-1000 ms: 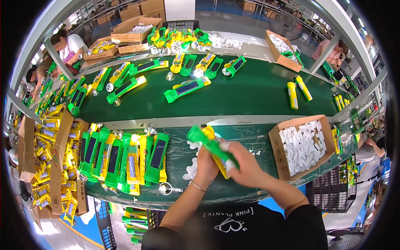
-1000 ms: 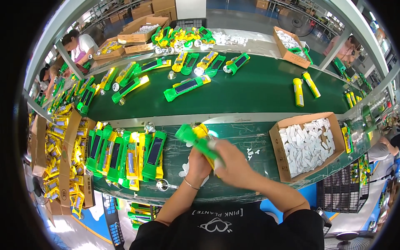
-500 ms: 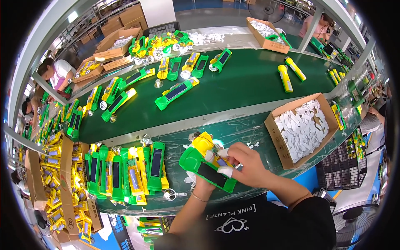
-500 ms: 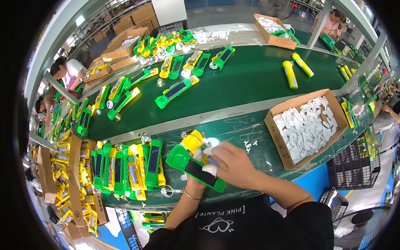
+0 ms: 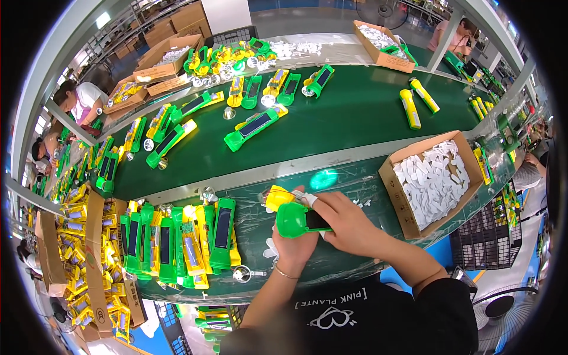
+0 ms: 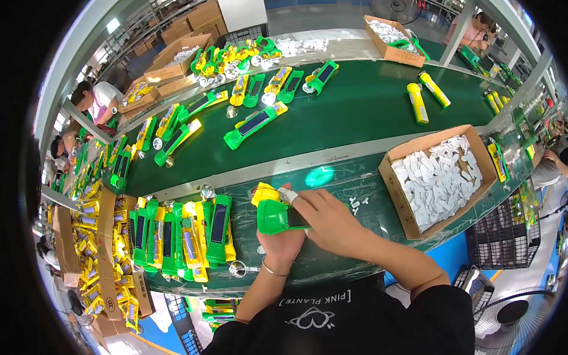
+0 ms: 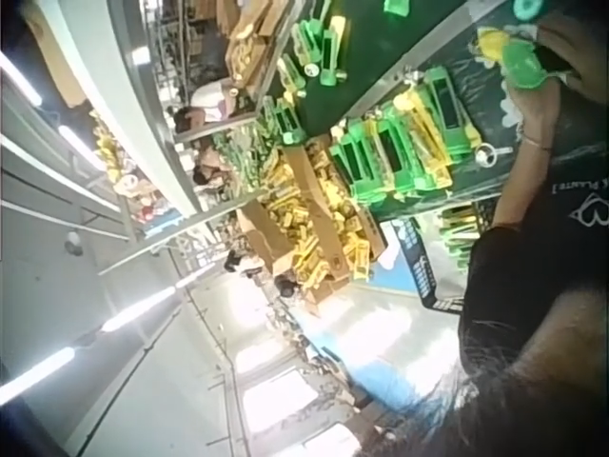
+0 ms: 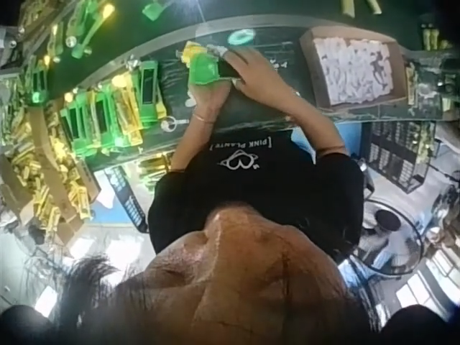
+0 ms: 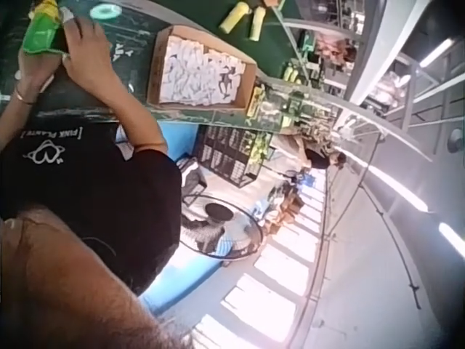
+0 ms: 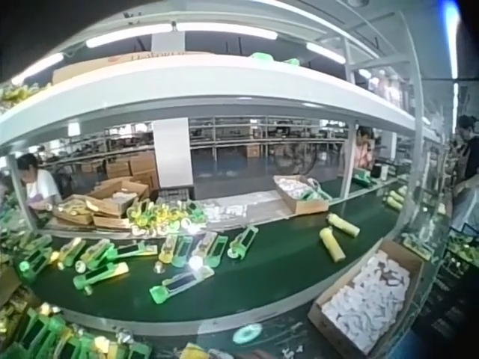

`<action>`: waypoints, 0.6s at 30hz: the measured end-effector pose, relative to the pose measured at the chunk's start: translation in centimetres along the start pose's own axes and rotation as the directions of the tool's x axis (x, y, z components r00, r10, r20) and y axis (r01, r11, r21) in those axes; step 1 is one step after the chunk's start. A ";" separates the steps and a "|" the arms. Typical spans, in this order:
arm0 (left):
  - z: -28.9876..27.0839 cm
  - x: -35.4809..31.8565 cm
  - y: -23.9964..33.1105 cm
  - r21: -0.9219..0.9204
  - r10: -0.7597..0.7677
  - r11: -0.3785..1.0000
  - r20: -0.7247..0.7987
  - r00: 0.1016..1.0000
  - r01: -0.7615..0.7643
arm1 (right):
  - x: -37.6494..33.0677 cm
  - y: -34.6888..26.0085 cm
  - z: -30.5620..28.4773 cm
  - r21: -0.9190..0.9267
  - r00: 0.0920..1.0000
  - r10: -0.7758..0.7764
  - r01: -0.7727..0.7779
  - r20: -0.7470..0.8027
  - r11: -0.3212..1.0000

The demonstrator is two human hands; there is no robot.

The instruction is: Assembling the internal and external components of solar-powered flashlights on a factory conveyor belt.

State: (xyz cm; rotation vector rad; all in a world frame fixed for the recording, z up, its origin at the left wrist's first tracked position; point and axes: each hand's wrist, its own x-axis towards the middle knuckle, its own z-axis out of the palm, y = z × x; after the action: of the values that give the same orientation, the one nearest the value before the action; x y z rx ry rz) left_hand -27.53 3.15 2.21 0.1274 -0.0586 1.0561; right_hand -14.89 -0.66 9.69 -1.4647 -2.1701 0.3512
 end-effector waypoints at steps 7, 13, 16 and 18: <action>0.5 -1.2 1.8 0.232 -0.080 0.970 0.001 0.997 0.078 | 1.0 1.6 -2.3 -0.214 0.886 -0.452 0.425 -0.099 0.880; 0.2 -1.9 2.9 0.106 -0.333 0.936 -0.054 0.941 0.337 | 0.0 2.0 -2.4 -0.288 0.762 -0.645 0.632 0.060 0.720; -1.8 -2.4 3.1 0.004 -0.518 0.846 -0.235 0.822 0.534 | -0.4 2.6 -1.7 -0.325 0.754 -0.639 0.649 0.155 0.688; -1.9 -1.9 3.3 0.165 -0.470 0.854 -0.164 0.867 0.494 | -0.3 3.0 -1.3 -0.358 0.792 -0.579 0.607 0.195 0.709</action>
State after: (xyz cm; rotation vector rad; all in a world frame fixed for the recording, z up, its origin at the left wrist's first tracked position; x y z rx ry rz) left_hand -31.34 3.40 0.38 0.2504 0.1831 0.5574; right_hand -11.74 0.19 9.31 -0.8338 -2.7357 -0.3070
